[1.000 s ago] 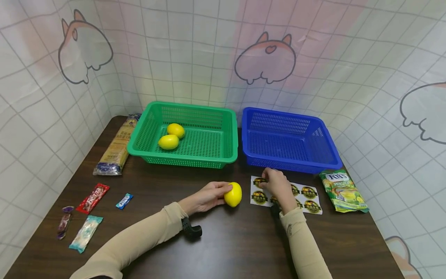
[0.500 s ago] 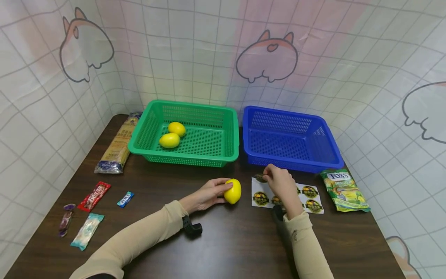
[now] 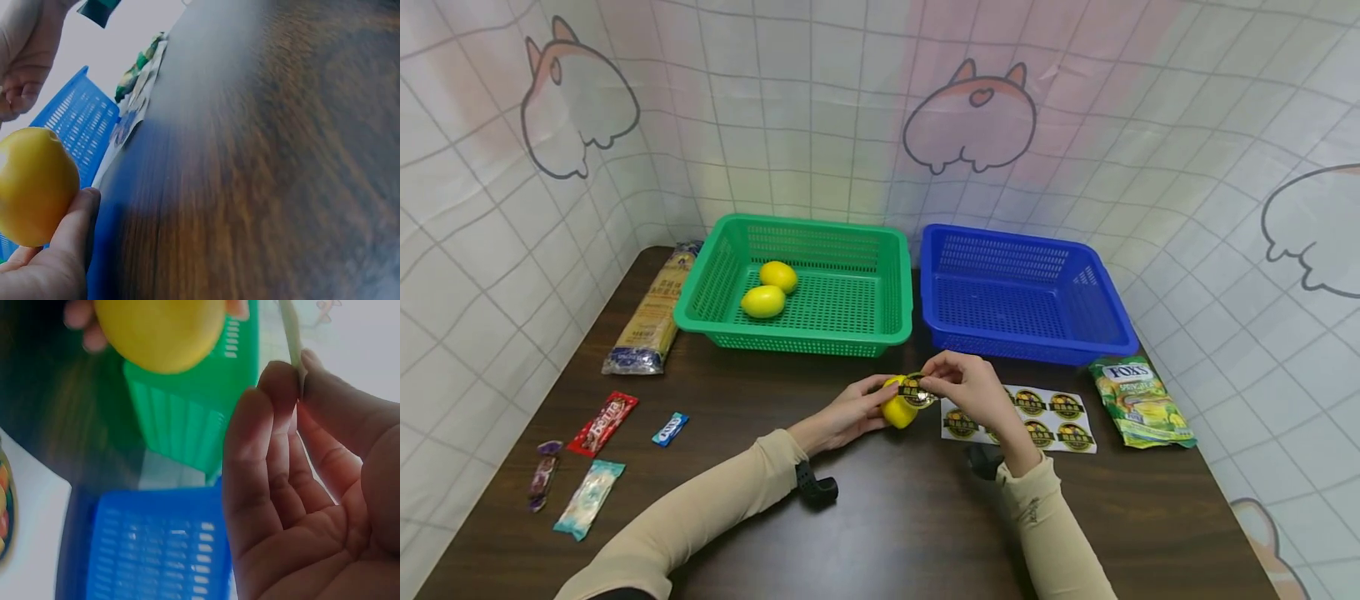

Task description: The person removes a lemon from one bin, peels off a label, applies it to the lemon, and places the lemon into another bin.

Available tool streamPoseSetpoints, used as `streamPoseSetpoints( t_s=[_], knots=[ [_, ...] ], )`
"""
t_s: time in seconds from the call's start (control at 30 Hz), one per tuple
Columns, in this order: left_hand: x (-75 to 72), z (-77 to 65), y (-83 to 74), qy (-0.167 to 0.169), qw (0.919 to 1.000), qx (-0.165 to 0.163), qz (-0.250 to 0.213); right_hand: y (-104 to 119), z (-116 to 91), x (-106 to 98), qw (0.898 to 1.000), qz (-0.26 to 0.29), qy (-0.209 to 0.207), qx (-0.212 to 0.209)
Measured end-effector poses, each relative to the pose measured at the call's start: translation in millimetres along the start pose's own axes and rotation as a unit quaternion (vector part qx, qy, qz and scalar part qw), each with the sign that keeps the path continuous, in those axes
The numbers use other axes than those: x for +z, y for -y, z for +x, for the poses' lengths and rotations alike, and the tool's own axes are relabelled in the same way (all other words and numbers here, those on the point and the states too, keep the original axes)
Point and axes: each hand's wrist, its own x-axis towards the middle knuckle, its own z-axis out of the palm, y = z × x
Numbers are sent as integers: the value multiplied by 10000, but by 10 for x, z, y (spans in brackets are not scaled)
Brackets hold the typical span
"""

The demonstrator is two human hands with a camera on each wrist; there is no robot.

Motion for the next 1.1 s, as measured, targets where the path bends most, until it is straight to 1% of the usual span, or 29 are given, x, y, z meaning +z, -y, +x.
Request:
streamPoseSetpoints(
  t_s=[0.1, 0.17, 0.37, 0.5, 0.63, 0.7, 0.9, 1.0, 1.1],
  knots=[
    [6, -2, 3, 93, 9999, 59, -87, 4, 22, 71, 10000, 64, 37, 13],
    [13, -4, -3, 142, 9998, 108, -132, 8, 36, 107, 10000, 46, -20, 15],
    [25, 6, -1, 201, 9992, 65, -337, 20, 47, 173, 9997, -39, -233, 87],
    [39, 2, 5, 203, 9989, 21, -427, 2, 40, 210, 9992, -91, -362, 151],
    [53, -14, -1, 152, 9986, -6, -503, -20, 34, 246, 9987, -122, -477, 126],
    [55, -23, -5, 146, 9989, -4, -454, -27, 27, 262, 9986, -143, -502, 123],
    [52, -34, 12, 150, 9997, 165, -15, -40, -1, 291, 9985, -217, -501, 61],
    [53, -34, 25, 143, 9996, 255, -24, -43, -1, 297, 9983, -248, -531, 29],
    [68, -46, 24, 99, 9991, 404, -20, -54, -3, 306, 9989, -103, -430, 180]
  ],
)
